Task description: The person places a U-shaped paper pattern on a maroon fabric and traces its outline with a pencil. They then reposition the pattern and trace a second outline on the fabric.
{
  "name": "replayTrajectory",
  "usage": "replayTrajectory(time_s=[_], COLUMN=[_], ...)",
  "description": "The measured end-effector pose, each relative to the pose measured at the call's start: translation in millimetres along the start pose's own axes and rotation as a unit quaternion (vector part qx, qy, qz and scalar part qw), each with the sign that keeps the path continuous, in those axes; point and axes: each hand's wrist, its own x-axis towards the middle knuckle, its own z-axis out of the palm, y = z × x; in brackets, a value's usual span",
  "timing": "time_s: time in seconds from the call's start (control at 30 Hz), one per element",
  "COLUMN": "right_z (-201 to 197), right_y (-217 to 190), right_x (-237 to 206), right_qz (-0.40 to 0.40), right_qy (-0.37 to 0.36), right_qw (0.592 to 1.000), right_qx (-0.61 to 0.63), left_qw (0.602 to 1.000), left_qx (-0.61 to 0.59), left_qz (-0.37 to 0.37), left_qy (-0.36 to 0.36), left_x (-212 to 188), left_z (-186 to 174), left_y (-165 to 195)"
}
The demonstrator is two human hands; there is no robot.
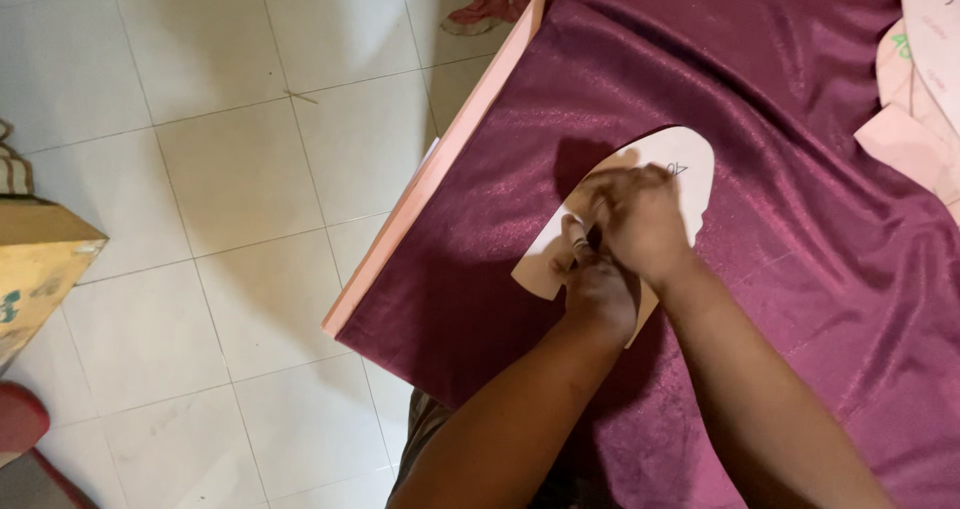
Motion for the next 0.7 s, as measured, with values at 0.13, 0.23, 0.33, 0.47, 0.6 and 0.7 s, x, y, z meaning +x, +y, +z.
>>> replayTrajectory(time_s=[0.13,0.23,0.33,0.47,0.6,0.7], right_z=[-1.7,-10.6,-12.6,-17.4,-23.0,-21.6], right_y=[8.6,20.0,25.5,28.9,38.9,45.5], right_x=[6.6,15.9,15.7,17.1,24.7,21.8], right_qz=[0.07,0.032,0.037,0.089,0.11,0.062], right_qy=[-0.044,0.073,0.07,0.025,0.071,0.062], right_qw=[0.99,0.996,0.994,0.985,0.989,0.994], right_qx=[0.116,0.031,0.074,0.142,0.071,0.065], left_qw=[0.999,0.993,0.98,0.967,0.954,0.978], left_qx=[0.044,0.1,0.192,0.254,0.298,0.209], left_qz=[-0.028,-0.042,-0.023,0.007,0.024,0.025], left_qy=[0.007,0.044,0.054,-0.03,-0.037,-0.001], left_x=[20.4,33.0,36.8,31.7,31.7,39.5], left_z=[-3.2,0.2,0.8,-10.9,-19.2,-14.7], left_y=[10.4,15.7,20.5,23.0,21.9,24.3])
